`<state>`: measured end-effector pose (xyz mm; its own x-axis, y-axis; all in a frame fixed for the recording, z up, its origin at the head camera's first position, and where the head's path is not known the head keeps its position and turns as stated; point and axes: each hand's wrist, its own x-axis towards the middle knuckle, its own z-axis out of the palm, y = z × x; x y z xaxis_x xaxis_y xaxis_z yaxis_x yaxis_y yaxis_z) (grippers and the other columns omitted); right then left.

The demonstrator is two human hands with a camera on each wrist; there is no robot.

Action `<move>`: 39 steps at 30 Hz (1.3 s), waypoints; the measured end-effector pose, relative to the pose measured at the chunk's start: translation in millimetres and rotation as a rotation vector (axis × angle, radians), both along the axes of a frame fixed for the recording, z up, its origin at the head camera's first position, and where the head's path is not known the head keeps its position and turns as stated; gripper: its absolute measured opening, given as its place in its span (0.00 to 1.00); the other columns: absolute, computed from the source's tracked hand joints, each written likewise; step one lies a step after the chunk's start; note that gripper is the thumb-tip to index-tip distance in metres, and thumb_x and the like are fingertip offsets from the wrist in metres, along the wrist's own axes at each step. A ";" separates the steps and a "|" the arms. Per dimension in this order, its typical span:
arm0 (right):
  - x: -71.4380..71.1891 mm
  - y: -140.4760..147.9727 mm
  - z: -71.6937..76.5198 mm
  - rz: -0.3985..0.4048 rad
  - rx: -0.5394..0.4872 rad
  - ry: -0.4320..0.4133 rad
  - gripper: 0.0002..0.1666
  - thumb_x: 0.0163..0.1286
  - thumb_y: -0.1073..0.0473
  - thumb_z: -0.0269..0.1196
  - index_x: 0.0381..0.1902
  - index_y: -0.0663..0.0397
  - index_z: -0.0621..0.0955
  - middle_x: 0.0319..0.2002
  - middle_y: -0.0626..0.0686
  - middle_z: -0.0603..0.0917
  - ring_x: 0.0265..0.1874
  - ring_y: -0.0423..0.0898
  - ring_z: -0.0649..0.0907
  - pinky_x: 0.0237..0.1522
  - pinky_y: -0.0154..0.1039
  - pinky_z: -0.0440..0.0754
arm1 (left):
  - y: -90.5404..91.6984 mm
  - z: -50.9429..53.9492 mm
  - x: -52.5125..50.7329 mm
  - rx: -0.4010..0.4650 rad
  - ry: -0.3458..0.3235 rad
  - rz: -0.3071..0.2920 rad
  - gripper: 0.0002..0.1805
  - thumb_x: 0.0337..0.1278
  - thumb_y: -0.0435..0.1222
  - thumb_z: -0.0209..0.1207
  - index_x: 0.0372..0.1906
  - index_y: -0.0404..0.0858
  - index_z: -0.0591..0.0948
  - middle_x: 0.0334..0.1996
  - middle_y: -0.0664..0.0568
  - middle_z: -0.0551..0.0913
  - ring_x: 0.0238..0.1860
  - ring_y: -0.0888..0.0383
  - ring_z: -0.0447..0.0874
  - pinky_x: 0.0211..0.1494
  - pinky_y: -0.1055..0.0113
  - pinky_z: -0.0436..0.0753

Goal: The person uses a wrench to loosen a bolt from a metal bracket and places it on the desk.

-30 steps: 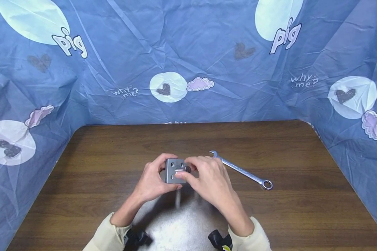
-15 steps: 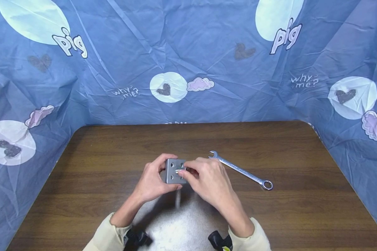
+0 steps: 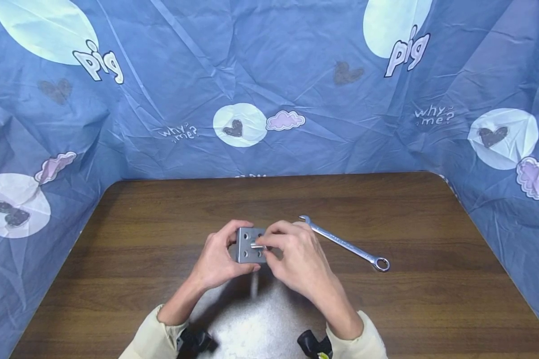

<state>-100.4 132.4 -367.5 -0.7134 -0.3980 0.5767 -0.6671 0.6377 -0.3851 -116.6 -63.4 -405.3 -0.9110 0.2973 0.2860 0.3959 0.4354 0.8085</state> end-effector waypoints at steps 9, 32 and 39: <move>-1.7 -6.2 -4.3 0.014 -0.037 0.049 0.16 0.42 0.77 0.69 0.23 0.49 0.86 0.32 0.46 0.86 0.35 0.43 0.84 0.46 0.46 0.79 | 0.1 0.7 0.1 -0.005 -0.011 0.013 0.40 0.22 0.30 0.80 0.54 0.39 0.78 0.35 0.47 0.91 0.39 0.52 0.91 0.45 0.53 0.84; 2.2 -2.4 5.2 -0.189 0.042 -0.247 0.10 0.61 0.50 0.72 0.32 0.49 0.88 0.19 0.41 0.81 0.19 0.32 0.72 0.24 0.29 0.69 | -0.5 0.0 0.2 -0.014 -0.006 -0.008 0.40 0.24 0.29 0.79 0.55 0.36 0.77 0.38 0.45 0.92 0.42 0.50 0.91 0.49 0.63 0.83; -0.5 1.3 1.8 -0.050 -0.006 -0.092 0.10 0.54 0.56 0.75 0.35 0.52 0.89 0.28 0.45 0.89 0.26 0.38 0.84 0.36 0.39 0.80 | 0.0 0.3 0.5 -0.013 -0.009 0.000 0.40 0.23 0.29 0.80 0.54 0.38 0.77 0.39 0.44 0.91 0.42 0.49 0.91 0.48 0.63 0.83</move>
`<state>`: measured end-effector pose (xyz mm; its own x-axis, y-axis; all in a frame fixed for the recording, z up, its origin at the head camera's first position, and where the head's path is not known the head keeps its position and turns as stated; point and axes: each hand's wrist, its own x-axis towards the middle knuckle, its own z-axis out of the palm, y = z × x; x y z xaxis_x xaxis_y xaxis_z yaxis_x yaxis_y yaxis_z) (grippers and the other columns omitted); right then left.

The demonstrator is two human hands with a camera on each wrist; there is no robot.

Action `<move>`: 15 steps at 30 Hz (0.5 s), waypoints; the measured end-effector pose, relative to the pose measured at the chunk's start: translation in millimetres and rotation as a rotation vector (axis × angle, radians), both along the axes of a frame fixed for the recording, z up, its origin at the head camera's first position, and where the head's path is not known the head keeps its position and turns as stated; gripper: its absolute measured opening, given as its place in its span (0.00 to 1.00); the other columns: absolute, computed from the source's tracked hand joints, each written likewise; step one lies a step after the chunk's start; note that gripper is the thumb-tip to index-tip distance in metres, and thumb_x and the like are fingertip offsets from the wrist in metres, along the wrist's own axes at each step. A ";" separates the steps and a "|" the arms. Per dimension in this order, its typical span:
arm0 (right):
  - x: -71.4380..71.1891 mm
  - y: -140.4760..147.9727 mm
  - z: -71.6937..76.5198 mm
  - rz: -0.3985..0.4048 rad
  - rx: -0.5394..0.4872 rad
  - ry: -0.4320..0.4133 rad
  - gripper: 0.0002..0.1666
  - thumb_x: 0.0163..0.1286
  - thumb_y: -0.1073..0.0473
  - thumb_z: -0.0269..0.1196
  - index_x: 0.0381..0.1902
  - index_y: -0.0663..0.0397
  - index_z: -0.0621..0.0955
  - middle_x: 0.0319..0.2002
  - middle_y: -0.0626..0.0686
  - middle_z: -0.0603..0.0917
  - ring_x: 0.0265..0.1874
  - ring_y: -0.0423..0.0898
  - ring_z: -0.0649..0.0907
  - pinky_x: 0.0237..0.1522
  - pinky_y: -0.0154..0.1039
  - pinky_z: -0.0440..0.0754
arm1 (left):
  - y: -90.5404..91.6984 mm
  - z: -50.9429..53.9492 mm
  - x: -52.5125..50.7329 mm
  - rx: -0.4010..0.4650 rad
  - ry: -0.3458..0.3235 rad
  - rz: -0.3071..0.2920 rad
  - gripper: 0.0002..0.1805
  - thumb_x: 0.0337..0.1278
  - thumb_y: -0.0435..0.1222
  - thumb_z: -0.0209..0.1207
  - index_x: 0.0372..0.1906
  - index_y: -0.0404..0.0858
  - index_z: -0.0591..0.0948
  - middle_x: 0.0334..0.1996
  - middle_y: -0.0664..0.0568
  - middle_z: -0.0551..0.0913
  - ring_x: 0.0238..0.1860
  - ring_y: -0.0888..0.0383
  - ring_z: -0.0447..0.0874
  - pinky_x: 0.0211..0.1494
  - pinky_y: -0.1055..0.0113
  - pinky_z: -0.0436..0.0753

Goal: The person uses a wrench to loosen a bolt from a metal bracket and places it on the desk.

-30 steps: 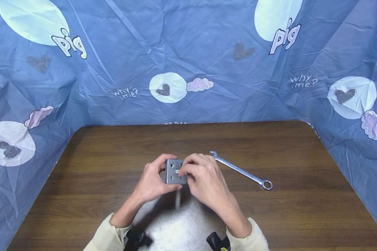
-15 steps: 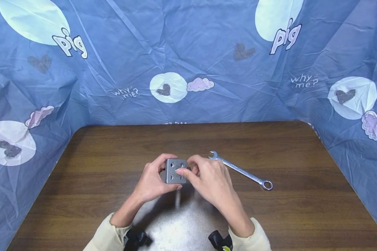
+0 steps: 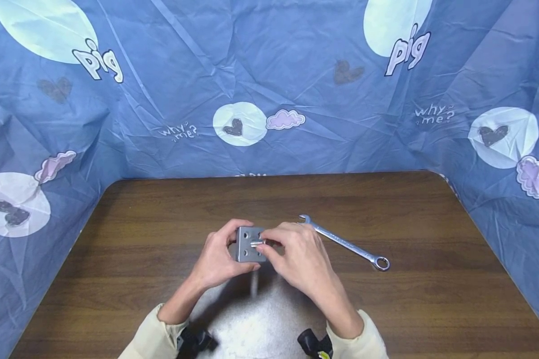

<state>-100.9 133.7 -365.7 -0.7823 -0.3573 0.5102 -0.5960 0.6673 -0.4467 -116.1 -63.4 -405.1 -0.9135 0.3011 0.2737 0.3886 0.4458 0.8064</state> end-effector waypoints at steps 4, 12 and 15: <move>-0.8 1.5 -0.6 0.024 0.008 0.078 0.11 0.50 0.59 0.77 0.34 0.52 0.90 0.30 0.46 0.90 0.30 0.41 0.87 0.45 0.47 0.81 | -0.1 0.4 -0.3 -0.009 0.008 -0.007 0.40 0.24 0.29 0.79 0.55 0.36 0.77 0.39 0.44 0.91 0.41 0.49 0.91 0.48 0.63 0.83; 0.8 -0.4 0.1 0.030 0.011 0.085 0.13 0.45 0.64 0.77 0.32 0.51 0.91 0.32 0.46 0.90 0.34 0.43 0.88 0.53 0.52 0.80 | 0.1 -0.6 -0.1 -0.005 0.014 -0.009 0.40 0.23 0.29 0.79 0.54 0.37 0.77 0.39 0.45 0.91 0.41 0.50 0.91 0.48 0.62 0.84; 0.3 -1.9 -1.4 0.044 -0.008 0.102 0.13 0.44 0.68 0.76 0.31 0.51 0.90 0.32 0.46 0.89 0.35 0.43 0.86 0.55 0.52 0.80 | 0.3 -0.4 0.2 0.003 0.009 -0.006 0.40 0.23 0.29 0.79 0.54 0.37 0.77 0.39 0.45 0.91 0.41 0.50 0.91 0.48 0.62 0.84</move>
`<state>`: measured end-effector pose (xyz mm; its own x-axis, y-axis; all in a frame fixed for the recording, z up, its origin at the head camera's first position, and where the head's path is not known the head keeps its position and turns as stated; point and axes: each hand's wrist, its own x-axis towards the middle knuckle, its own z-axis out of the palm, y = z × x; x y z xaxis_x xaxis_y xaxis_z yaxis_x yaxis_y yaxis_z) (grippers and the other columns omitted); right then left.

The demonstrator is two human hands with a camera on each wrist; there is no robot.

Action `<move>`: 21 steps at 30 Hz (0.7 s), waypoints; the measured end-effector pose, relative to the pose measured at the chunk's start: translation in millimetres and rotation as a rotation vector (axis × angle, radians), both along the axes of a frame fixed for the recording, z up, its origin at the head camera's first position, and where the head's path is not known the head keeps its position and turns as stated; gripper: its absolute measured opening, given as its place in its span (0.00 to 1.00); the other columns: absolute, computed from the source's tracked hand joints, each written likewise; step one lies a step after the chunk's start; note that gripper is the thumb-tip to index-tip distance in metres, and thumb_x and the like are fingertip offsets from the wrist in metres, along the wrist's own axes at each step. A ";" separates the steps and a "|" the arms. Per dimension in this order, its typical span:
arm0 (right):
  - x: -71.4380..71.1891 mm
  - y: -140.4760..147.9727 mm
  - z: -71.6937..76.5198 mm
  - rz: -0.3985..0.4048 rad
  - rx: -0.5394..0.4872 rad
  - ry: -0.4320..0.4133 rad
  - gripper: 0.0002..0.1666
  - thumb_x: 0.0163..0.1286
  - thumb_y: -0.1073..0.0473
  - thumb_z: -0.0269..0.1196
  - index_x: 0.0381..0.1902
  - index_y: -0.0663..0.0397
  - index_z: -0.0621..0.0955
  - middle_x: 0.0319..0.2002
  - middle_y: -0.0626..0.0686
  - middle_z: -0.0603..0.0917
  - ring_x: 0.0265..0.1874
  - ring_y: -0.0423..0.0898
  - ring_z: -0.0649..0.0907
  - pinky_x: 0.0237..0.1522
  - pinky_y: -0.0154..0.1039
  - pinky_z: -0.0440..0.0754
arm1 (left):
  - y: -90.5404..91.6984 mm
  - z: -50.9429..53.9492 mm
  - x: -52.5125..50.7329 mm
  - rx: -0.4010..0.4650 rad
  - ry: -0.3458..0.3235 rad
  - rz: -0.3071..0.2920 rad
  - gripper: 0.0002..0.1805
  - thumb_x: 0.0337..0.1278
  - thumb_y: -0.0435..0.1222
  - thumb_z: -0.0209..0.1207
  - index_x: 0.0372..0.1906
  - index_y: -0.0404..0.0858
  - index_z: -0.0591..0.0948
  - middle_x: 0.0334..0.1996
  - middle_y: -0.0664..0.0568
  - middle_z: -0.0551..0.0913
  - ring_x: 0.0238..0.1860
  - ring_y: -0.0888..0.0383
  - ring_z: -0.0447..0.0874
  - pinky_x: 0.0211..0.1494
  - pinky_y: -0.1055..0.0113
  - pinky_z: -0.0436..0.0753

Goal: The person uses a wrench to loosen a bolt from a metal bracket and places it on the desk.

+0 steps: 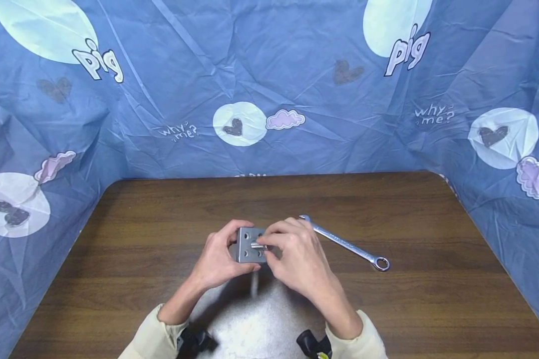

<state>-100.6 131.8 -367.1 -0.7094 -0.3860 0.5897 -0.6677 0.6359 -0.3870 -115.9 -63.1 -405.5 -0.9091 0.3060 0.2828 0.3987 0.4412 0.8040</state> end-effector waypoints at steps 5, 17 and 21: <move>-1.8 -1.6 -1.7 0.033 -0.019 0.046 0.14 0.43 0.73 0.74 0.26 0.50 0.89 0.32 0.44 0.88 0.36 0.42 0.82 0.46 0.46 0.79 | -0.2 0.6 0.3 0.005 -0.006 0.006 0.40 0.22 0.29 0.79 0.54 0.38 0.78 0.37 0.46 0.92 0.41 0.50 0.91 0.46 0.64 0.82; 1.8 -1.0 3.1 -0.160 0.024 -0.214 0.22 0.62 0.46 0.70 0.49 0.51 0.85 0.36 0.47 0.89 0.36 0.42 0.86 0.43 0.44 0.81 | -1.4 0.8 -0.8 0.026 -0.008 0.007 0.40 0.22 0.28 0.79 0.54 0.37 0.78 0.35 0.45 0.91 0.39 0.50 0.91 0.46 0.50 0.84; 1.9 -2.1 4.3 -0.247 0.063 -0.282 0.16 0.65 0.43 0.67 0.38 0.48 0.88 0.22 0.42 0.84 0.21 0.35 0.77 0.26 0.34 0.72 | -1.3 1.0 -0.9 0.027 -0.011 0.008 0.40 0.22 0.28 0.79 0.54 0.36 0.78 0.35 0.46 0.91 0.38 0.51 0.91 0.45 0.52 0.84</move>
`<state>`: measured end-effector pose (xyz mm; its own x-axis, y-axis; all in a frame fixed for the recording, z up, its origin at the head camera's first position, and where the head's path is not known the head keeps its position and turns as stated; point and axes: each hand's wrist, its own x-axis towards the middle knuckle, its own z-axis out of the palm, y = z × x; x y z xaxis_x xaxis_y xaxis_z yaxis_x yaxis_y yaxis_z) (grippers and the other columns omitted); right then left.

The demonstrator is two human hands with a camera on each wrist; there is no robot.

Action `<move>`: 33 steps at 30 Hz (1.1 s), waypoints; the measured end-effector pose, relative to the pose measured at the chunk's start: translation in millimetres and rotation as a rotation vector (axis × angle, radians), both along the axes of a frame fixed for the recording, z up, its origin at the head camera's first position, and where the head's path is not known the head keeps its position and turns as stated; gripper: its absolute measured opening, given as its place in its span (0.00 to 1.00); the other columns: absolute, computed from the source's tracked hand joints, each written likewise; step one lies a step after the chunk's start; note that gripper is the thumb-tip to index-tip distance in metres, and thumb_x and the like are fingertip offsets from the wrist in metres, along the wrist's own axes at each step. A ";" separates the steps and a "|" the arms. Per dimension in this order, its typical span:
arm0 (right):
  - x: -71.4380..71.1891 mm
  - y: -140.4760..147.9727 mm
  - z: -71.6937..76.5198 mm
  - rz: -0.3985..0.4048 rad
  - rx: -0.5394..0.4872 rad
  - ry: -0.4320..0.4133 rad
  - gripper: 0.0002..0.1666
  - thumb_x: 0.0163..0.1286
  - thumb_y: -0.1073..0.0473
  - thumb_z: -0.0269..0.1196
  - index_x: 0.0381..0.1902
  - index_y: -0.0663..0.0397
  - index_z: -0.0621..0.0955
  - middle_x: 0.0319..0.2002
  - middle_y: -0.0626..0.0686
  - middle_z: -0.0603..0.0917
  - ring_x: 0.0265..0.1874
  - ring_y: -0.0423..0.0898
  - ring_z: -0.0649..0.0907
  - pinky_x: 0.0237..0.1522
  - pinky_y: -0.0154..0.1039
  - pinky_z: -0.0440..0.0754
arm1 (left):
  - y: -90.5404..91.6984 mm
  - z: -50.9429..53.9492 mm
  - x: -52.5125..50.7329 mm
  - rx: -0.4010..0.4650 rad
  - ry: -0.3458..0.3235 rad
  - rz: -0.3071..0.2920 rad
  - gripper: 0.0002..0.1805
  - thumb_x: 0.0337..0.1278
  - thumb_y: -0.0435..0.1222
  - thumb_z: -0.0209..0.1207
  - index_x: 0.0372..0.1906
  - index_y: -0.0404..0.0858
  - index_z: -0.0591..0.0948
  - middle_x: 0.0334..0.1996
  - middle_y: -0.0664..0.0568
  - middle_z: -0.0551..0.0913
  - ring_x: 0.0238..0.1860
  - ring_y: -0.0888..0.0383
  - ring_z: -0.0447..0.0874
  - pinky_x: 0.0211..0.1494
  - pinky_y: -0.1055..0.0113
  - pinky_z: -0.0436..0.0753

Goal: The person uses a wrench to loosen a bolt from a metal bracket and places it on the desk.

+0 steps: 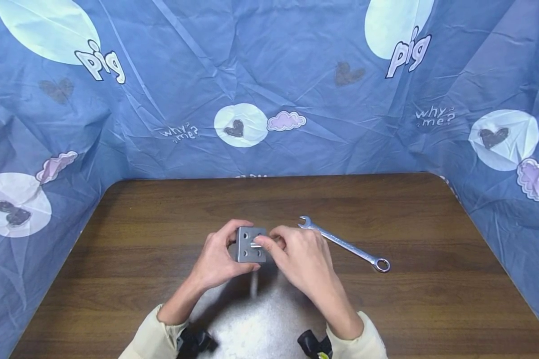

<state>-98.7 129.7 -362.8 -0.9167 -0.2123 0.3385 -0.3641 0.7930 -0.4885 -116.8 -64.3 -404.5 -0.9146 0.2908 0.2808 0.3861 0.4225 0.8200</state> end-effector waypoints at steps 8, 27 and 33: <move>1.7 -1.4 0.6 0.023 -0.002 0.024 0.11 0.62 0.48 0.70 0.31 0.48 0.89 0.17 0.40 0.80 0.18 0.32 0.70 0.22 0.30 0.67 | -0.2 -0.5 0.3 -0.020 0.001 0.001 0.40 0.23 0.28 0.79 0.54 0.38 0.77 0.37 0.45 0.92 0.40 0.50 0.91 0.47 0.56 0.84; -0.4 3.6 -2.9 0.233 -0.033 0.222 0.12 0.50 0.63 0.76 0.35 0.51 0.90 0.33 0.47 0.90 0.36 0.43 0.88 0.53 0.51 0.81 | 0.1 -1.0 -0.5 -0.023 0.019 -0.007 0.40 0.23 0.29 0.79 0.54 0.37 0.77 0.37 0.45 0.92 0.40 0.50 0.91 0.48 0.49 0.84; -1.0 1.5 -3.4 0.227 -0.050 0.256 0.13 0.46 0.66 0.75 0.33 0.51 0.89 0.33 0.47 0.90 0.37 0.44 0.88 0.58 0.54 0.79 | 0.1 -0.9 -0.5 -0.024 0.021 -0.003 0.40 0.22 0.30 0.80 0.53 0.38 0.78 0.36 0.46 0.92 0.40 0.50 0.91 0.48 0.52 0.84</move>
<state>-99.6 131.2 -366.2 -0.7318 -0.3791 0.5664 -0.6445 0.6551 -0.3943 -117.2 -64.2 -405.4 -0.9074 0.3009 0.2932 0.4050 0.4406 0.8012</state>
